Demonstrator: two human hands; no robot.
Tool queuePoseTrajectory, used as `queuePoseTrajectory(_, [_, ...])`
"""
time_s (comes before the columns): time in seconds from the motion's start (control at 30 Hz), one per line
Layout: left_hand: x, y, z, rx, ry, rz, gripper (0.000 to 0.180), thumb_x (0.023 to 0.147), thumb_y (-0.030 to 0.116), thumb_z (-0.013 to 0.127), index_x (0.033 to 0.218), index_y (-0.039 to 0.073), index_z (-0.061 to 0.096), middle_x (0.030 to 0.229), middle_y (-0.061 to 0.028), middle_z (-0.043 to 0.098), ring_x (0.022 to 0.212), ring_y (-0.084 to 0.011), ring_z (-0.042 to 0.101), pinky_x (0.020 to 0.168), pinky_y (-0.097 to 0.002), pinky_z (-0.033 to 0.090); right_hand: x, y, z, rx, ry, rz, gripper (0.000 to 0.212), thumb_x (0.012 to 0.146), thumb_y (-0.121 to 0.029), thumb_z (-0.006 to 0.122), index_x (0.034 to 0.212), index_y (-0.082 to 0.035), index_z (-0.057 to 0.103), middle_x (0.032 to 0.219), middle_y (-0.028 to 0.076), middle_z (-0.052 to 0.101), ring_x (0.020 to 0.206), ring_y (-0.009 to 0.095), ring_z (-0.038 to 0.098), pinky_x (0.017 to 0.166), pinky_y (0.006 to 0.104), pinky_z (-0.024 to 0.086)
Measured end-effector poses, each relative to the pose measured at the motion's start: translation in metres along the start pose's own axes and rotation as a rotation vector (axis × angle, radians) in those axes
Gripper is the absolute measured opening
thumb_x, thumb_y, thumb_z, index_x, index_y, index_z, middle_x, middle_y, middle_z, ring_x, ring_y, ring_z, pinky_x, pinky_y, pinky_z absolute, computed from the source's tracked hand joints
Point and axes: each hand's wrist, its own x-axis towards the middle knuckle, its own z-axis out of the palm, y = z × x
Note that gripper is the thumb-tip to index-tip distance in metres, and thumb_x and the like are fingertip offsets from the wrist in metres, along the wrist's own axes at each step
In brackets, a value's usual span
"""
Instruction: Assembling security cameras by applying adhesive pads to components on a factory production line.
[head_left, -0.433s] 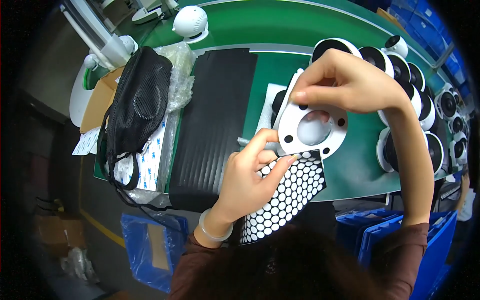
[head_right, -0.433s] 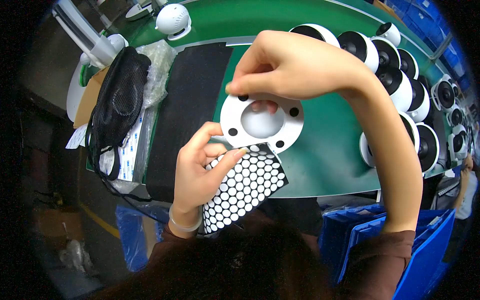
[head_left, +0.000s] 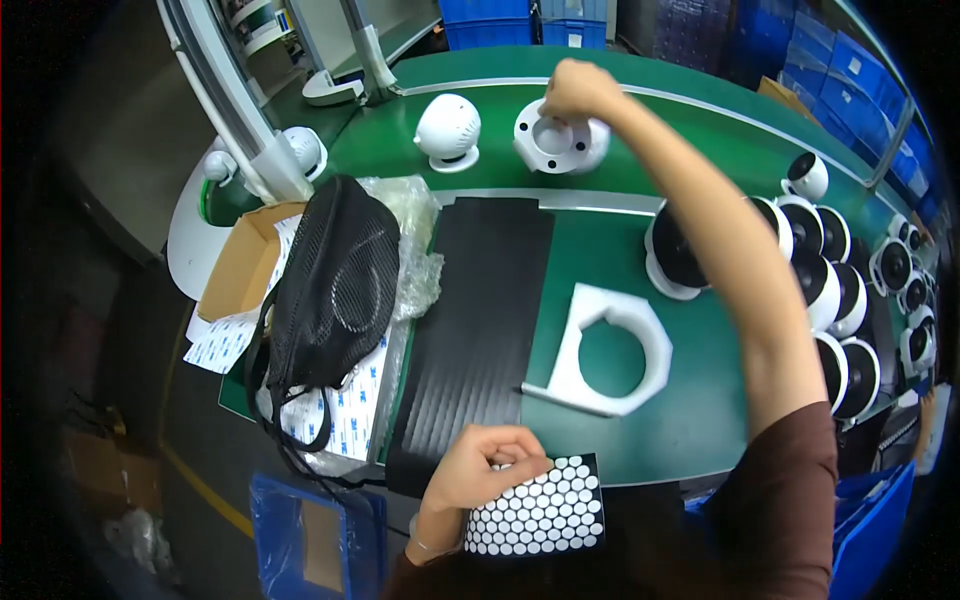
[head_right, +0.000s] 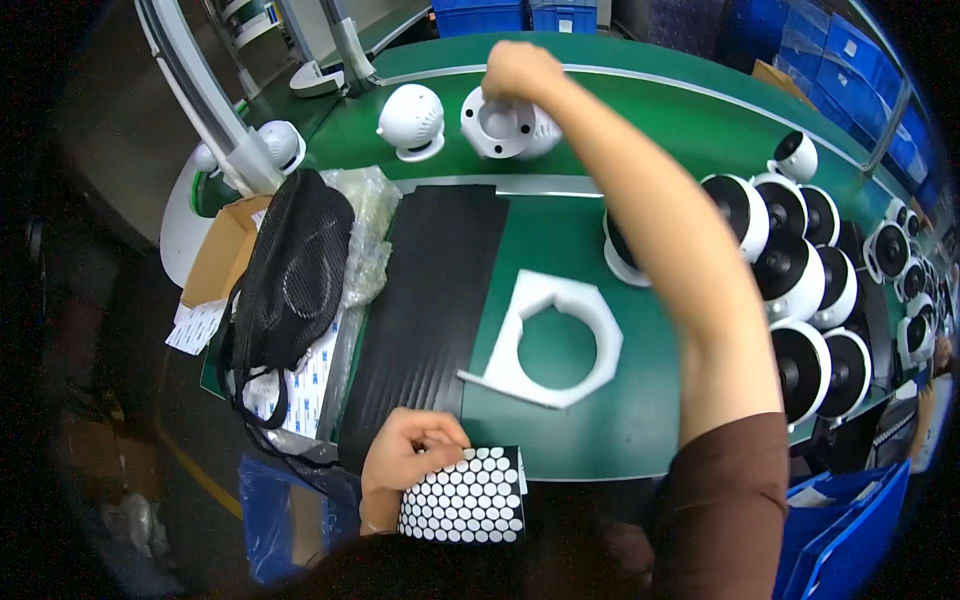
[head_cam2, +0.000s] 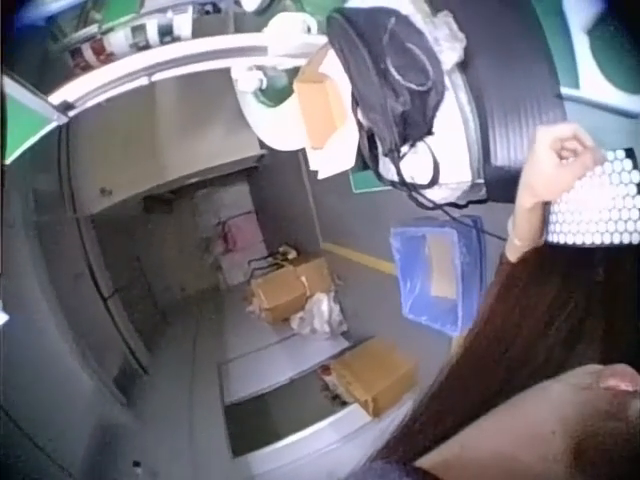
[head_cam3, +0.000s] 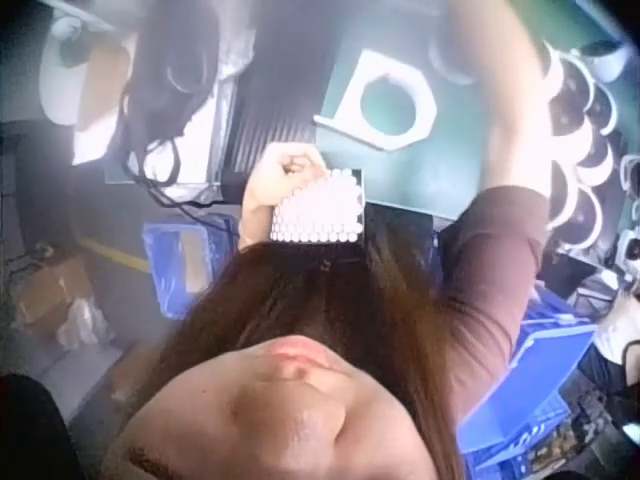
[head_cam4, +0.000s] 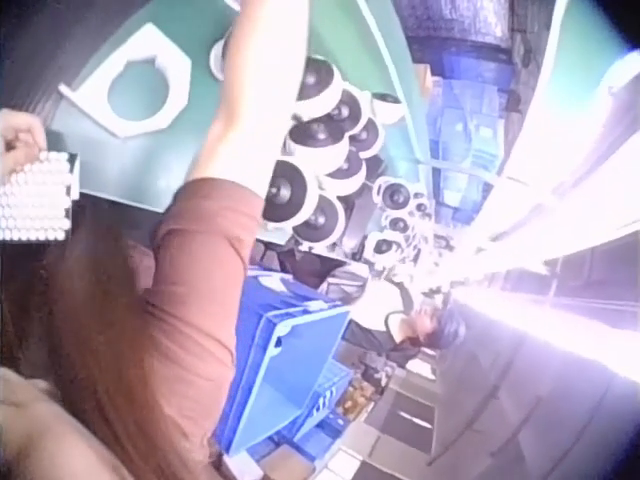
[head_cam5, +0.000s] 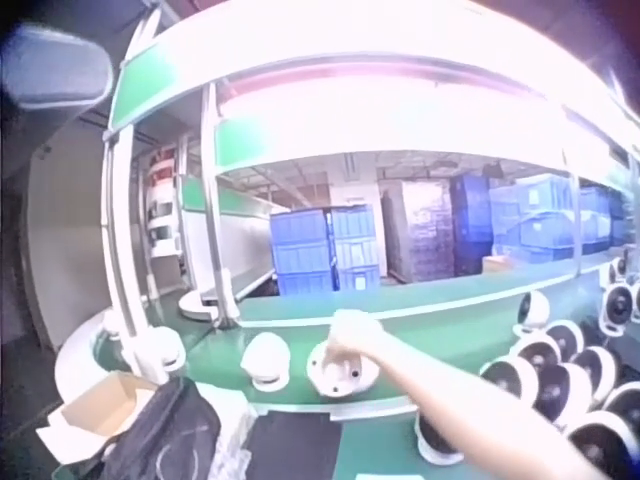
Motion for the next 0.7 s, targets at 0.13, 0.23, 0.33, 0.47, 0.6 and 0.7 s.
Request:
queuePoseTrajectory(0.13, [-0.001,-0.004,-0.003,-0.077,-0.052,-0.014,0.002,0.074,-0.006,0.055,0.074,-0.006,0.057,0.065,-0.0054,0.061,0.06,-0.0048,0.055,0.052,-0.0165,0.041,-0.003,0.03,0.08,-0.237,0.285,-0.167,0.01,0.07,-0.014,0.055,0.07,-0.008,0.063,0.079,0.015,0.063,0.075,0.028,0.063,0.064,0.0388,0.051])
queuePoseTrajectory(0.23, [0.001,0.001,-0.006,0.0,-0.088,0.004,0.001,0.073,-0.006,0.056,0.073,-0.006,0.057,0.064,-0.0053,0.06,0.058,-0.0043,0.054,0.051,-0.0165,0.04,-0.015,0.043,0.103,-0.357,0.146,-0.2,0.014,0.073,-0.01,0.052,0.074,-0.011,0.066,0.081,0.008,0.065,0.077,0.025,0.063,0.065,0.0358,0.051])
queuePoseTrajectory(0.33, [0.003,0.001,-0.004,-0.008,-0.097,-0.027,0.001,0.072,-0.007,0.057,0.071,-0.006,0.057,0.061,-0.0051,0.059,0.055,-0.0034,0.052,0.049,-0.0161,0.037,-0.02,0.058,0.106,-0.415,-0.028,-0.182,0.018,0.076,-0.012,0.05,0.08,-0.01,0.067,0.087,0.01,0.065,0.085,0.025,0.062,0.069,0.0355,0.051])
queuePoseTrajectory(0.47, [0.004,0.003,-0.001,0.0,-0.101,-0.026,0.002,0.072,-0.006,0.058,0.07,-0.005,0.058,0.057,-0.004,0.058,0.052,-0.0025,0.05,0.047,-0.0163,0.035,-0.012,0.079,0.111,-0.242,-0.22,-0.087,0.019,0.067,-0.003,0.056,0.085,-0.003,0.064,0.09,0.016,0.062,0.088,0.029,0.06,0.075,0.0379,0.049])
queuePoseTrajectory(0.6, [0.007,0.004,-0.003,-0.025,-0.115,-0.026,0.003,0.072,-0.005,0.058,0.07,-0.005,0.057,0.057,-0.0039,0.057,0.051,-0.0023,0.049,0.045,-0.0167,0.034,0.007,0.085,0.105,-0.414,-0.443,-0.038,0.025,0.07,-0.009,0.057,0.093,-0.006,0.064,0.099,0.013,0.062,0.09,0.028,0.06,0.075,0.0368,0.049])
queuePoseTrajectory(0.7, [0.005,-0.004,-0.009,-0.105,-0.128,0.001,0.003,0.073,-0.005,0.058,0.07,-0.004,0.057,0.056,-0.0037,0.057,0.05,-0.0018,0.048,0.045,-0.0168,0.033,0.001,0.043,0.064,-0.345,-0.168,-0.016,0.027,0.07,-0.013,0.055,0.095,-0.006,0.063,0.102,0.014,0.061,0.092,0.028,0.06,0.073,0.038,0.049])
